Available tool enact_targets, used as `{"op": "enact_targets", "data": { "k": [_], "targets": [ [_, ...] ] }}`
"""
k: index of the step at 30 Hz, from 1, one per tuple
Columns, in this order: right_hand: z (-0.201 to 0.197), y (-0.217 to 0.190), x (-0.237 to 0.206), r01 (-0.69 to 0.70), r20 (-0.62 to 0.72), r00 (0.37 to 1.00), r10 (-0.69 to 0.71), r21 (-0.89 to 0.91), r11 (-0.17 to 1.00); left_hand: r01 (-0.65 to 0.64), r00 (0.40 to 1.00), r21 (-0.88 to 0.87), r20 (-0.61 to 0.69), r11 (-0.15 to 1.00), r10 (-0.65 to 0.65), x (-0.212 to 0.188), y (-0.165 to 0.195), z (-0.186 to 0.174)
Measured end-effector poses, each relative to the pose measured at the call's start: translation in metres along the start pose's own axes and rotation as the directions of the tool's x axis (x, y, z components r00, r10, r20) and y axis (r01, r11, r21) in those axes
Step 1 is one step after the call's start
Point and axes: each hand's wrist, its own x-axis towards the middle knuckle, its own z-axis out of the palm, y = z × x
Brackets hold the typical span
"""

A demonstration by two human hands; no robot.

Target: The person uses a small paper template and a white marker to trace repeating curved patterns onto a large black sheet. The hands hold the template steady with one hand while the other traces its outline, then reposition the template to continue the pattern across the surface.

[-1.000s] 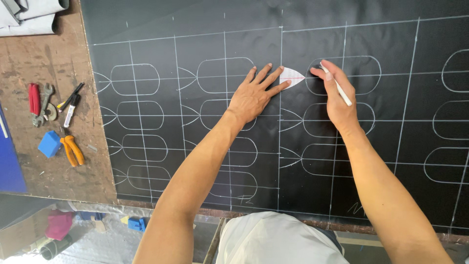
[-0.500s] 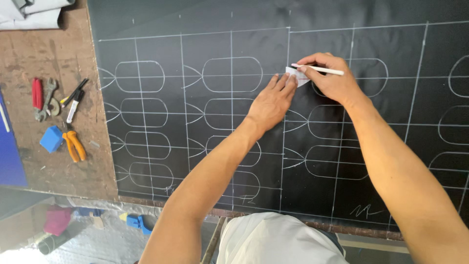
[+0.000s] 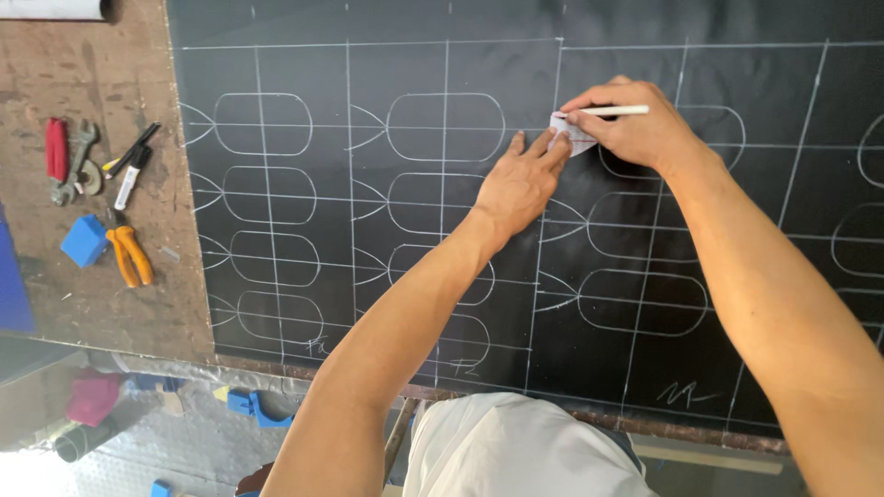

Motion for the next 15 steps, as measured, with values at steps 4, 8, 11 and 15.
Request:
{"op": "enact_targets", "data": {
  "k": [4, 8, 11, 15],
  "targets": [
    [-0.011, -0.003, -0.006, -0.053, 0.020, 0.998, 0.054, -0.035, 0.998, 0.008, 1.000, -0.016, 0.009, 1.000, -0.008, 0.003, 0.000, -0.003],
    [-0.019, -0.001, -0.036, -0.119, -0.030, 0.993, 0.118, -0.045, 0.992, 0.007, 0.999, -0.014, 0.054, 1.000, -0.007, 0.005, 0.000, -0.003],
    [-0.015, 0.002, -0.048, -0.223, -0.035, 0.974, 0.225, 0.054, 0.973, 0.023, 1.000, -0.032, -0.018, 0.999, -0.023, 0.005, 0.001, 0.000],
    [-0.008, 0.006, -0.052, -0.191, -0.109, 0.975, 0.195, 0.044, 0.981, 0.005, 0.999, -0.021, -0.039, 1.000, -0.005, 0.008, 0.000, 0.002]
  ]
}}
